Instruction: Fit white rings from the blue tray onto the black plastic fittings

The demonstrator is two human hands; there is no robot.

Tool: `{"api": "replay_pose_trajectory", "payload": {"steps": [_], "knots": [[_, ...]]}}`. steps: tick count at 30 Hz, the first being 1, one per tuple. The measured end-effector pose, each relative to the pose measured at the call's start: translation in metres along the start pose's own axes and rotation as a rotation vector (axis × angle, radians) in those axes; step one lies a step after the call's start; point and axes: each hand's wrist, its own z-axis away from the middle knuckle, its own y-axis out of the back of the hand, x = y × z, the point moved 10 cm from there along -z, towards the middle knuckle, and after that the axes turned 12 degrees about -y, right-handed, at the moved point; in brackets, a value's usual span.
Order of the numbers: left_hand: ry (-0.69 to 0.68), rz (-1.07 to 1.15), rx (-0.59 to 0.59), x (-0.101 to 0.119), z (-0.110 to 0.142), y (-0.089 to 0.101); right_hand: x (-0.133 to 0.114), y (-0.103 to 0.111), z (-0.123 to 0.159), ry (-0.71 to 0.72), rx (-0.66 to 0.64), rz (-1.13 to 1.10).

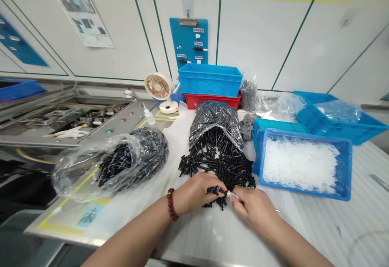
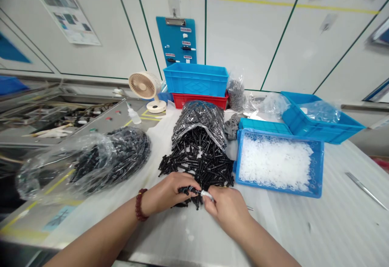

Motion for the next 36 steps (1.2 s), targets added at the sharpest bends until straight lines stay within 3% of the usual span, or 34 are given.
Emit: {"api": "replay_pose_trajectory", "payload": {"steps": [12,14,17,20,22,26,29,32,36], "knots": [[-0.015,0.066,0.035,-0.001,0.001,0.003,0.008,0.008,-0.001,-0.125,0.075,0.088],[0.065,0.112,0.119,-0.011,0.004,0.017,0.010,0.011,-0.001,-0.128,0.086,0.044],[0.275,0.196,0.334,-0.039,0.017,0.044,0.011,0.014,-0.002,-0.090,0.124,-0.060],[0.392,0.082,0.443,-0.056,0.027,0.061,0.009,0.014,-0.003,-0.030,0.154,-0.127],[0.380,-0.114,0.345,-0.057,0.023,0.057,0.010,0.011,-0.004,-0.014,0.152,-0.143],[0.324,-0.449,-0.049,-0.056,0.015,0.021,0.010,0.005,-0.005,-0.010,0.097,-0.156],[0.332,-0.585,-0.194,-0.057,0.017,0.007,0.009,0.005,-0.004,-0.031,0.071,-0.150],[0.316,-0.601,-0.192,-0.055,0.017,0.007,0.010,0.007,-0.004,-0.059,0.066,-0.150],[0.290,-0.427,0.042,-0.050,0.015,0.025,0.009,0.009,-0.004,-0.045,0.076,-0.148]]}}
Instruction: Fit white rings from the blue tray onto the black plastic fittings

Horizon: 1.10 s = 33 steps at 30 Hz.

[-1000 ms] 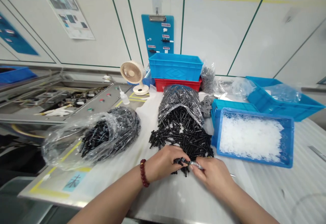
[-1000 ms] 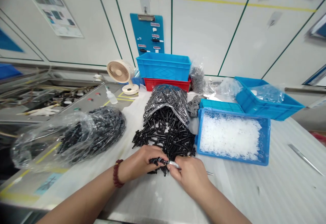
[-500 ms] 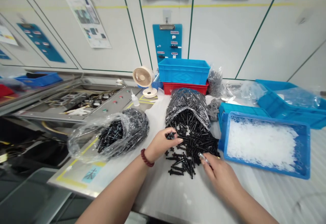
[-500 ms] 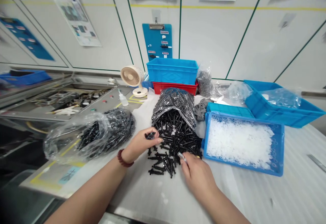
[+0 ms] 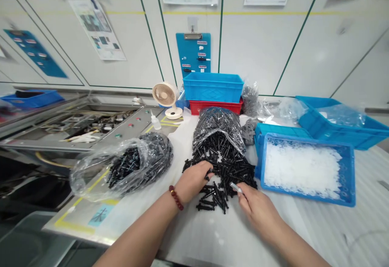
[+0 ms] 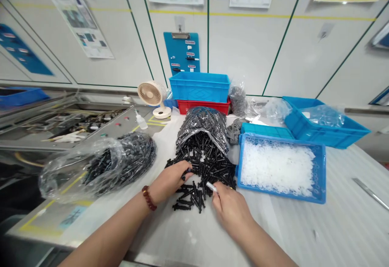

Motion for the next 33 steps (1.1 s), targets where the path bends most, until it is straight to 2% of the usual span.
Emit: {"api": "replay_pose_trajectory", "payload": {"steps": [3,7,12,19,23,30,33], "knots": [[-0.028,0.267,0.114,0.004,0.000,0.011,0.000,0.002,0.000,0.016,0.011,-0.006],[-0.079,0.458,0.159,0.014,-0.001,0.019,0.000,0.002,0.000,0.040,0.008,-0.042],[-0.099,0.467,0.110,0.018,-0.001,0.013,-0.001,-0.002,0.001,0.039,-0.046,-0.059],[-0.095,0.469,0.036,0.025,-0.001,-0.002,-0.002,-0.011,0.002,-0.001,-0.133,0.054],[-0.117,0.465,0.031,0.029,-0.001,-0.003,-0.002,-0.014,0.002,-0.019,-0.148,0.102],[-0.088,0.498,-0.001,0.026,0.000,-0.007,-0.001,-0.018,0.003,0.006,-0.179,0.058],[-0.123,0.474,0.005,0.031,0.000,-0.009,-0.001,-0.020,0.003,-0.008,-0.193,0.109]]}}
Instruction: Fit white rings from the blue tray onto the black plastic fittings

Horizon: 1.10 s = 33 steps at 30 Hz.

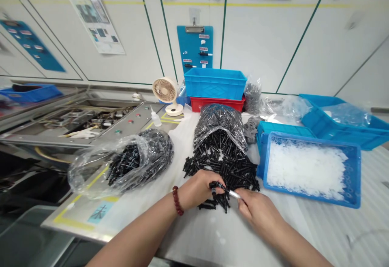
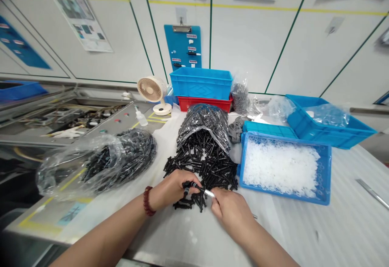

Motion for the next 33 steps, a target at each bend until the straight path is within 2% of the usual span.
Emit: {"api": "replay_pose_trajectory", "payload": {"steps": [3,15,21,26,33], "knots": [[-0.048,-0.018,-0.006,0.008,-0.002,-0.005,-0.004,0.001,0.001,0.012,0.010,0.024],[-0.016,0.003,-0.020,0.010,-0.001,-0.008,-0.005,0.014,0.005,-0.009,0.198,0.095],[-0.035,0.020,-0.033,0.013,-0.001,-0.005,-0.001,0.014,0.004,-0.049,0.150,0.073],[-0.136,0.006,-0.051,0.023,-0.003,0.000,-0.006,0.008,0.004,0.040,0.063,-0.104],[-0.102,0.008,-0.057,0.017,-0.002,0.001,-0.009,0.007,0.004,0.090,0.026,-0.210]]}}
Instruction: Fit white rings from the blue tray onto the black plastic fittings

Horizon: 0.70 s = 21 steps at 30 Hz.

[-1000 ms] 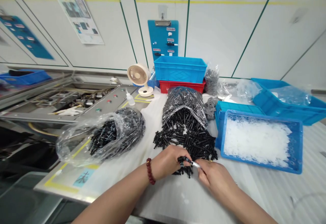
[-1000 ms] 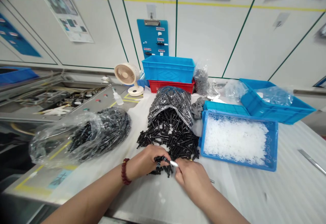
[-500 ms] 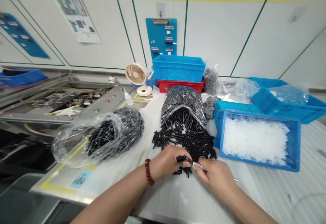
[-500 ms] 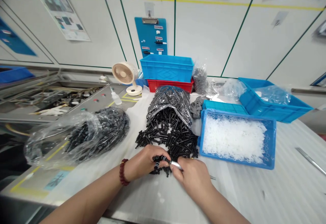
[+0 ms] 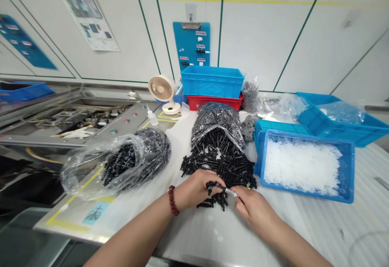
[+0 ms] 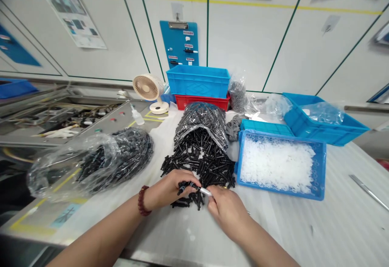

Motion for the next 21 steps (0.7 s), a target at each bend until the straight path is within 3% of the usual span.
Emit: {"api": "replay_pose_trajectory", "payload": {"steps": [7,21], "knots": [[-0.034,-0.012,-0.022,0.006,-0.002,0.002,-0.008,0.003,0.003,0.071,-0.004,-0.038],[-0.059,0.024,-0.028,0.014,-0.002,-0.003,0.002,0.007,0.001,-0.052,0.133,0.266]]}}
